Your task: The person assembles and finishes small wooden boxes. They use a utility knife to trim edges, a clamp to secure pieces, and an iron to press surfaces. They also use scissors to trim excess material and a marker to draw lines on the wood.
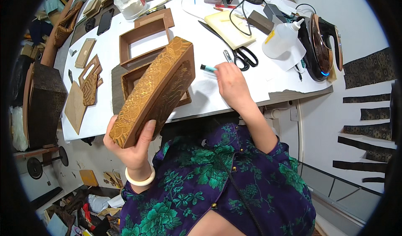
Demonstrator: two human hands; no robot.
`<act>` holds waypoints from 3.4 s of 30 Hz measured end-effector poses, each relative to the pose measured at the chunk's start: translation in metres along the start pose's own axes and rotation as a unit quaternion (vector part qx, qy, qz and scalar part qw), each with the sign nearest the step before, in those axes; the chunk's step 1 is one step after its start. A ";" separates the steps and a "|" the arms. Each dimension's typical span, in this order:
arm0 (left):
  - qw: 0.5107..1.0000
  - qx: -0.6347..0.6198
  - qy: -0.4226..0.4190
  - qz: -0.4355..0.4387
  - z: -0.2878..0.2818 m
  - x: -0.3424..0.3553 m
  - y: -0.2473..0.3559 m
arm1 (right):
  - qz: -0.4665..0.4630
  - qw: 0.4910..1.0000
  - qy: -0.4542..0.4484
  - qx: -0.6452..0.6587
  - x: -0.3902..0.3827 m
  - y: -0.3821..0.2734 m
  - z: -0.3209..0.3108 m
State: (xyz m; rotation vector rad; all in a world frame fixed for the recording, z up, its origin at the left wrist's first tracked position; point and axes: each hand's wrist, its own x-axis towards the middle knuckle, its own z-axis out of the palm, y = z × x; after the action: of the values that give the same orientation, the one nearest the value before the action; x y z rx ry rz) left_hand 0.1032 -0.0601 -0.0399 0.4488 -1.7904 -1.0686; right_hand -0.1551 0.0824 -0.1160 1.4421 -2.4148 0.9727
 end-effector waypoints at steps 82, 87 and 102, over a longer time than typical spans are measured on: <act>0.973 -0.190 -0.127 -0.019 0.033 0.020 -0.031 | 0.289 0.793 0.083 0.530 -0.009 -0.072 -0.132; 0.982 -0.134 -0.056 0.120 0.042 0.019 -0.014 | 0.181 0.781 0.056 0.595 -0.008 -0.059 -0.133; 0.950 -0.022 -0.149 0.275 0.029 0.033 -0.005 | 0.190 0.881 0.106 0.419 -0.005 -0.063 -0.133</act>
State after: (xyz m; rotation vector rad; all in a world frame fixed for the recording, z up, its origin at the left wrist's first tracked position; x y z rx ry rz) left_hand 0.0614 -0.0726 -0.0303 -0.2530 -1.9830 -0.8014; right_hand -0.1244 0.1467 0.0131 0.9162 -2.2232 2.3373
